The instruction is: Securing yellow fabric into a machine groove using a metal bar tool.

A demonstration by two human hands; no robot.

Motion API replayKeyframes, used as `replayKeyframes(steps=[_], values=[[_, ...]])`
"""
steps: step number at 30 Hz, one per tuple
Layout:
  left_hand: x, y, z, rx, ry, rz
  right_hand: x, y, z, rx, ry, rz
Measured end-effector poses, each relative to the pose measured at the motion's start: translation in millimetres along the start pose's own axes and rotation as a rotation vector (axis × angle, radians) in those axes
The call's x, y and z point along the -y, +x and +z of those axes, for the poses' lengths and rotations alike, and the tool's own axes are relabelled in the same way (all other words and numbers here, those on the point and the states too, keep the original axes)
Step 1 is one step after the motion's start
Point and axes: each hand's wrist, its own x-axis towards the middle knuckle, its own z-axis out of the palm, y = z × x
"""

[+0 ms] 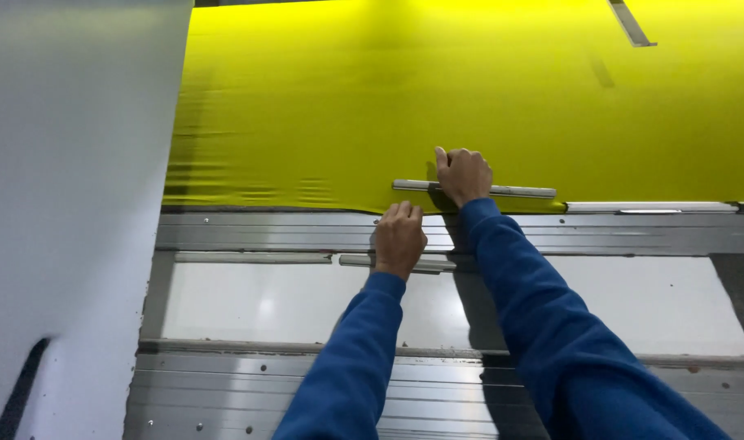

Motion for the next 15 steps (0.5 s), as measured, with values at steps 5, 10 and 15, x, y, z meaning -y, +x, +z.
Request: replayKeyframes(steps=[5, 10, 15], values=[[-11, 8, -39, 0.012, 0.002, -0.028, 7, -19, 6, 0.013, -0.102, 0.094], [-17, 7, -49, 0.068, -0.05, -0.061, 7, -34, -13, 0.059, -0.093, 0.15], [-13, 7, -32, 0.042, -0.044, -0.065, 6, -32, -25, 0.104, -0.068, 0.126]])
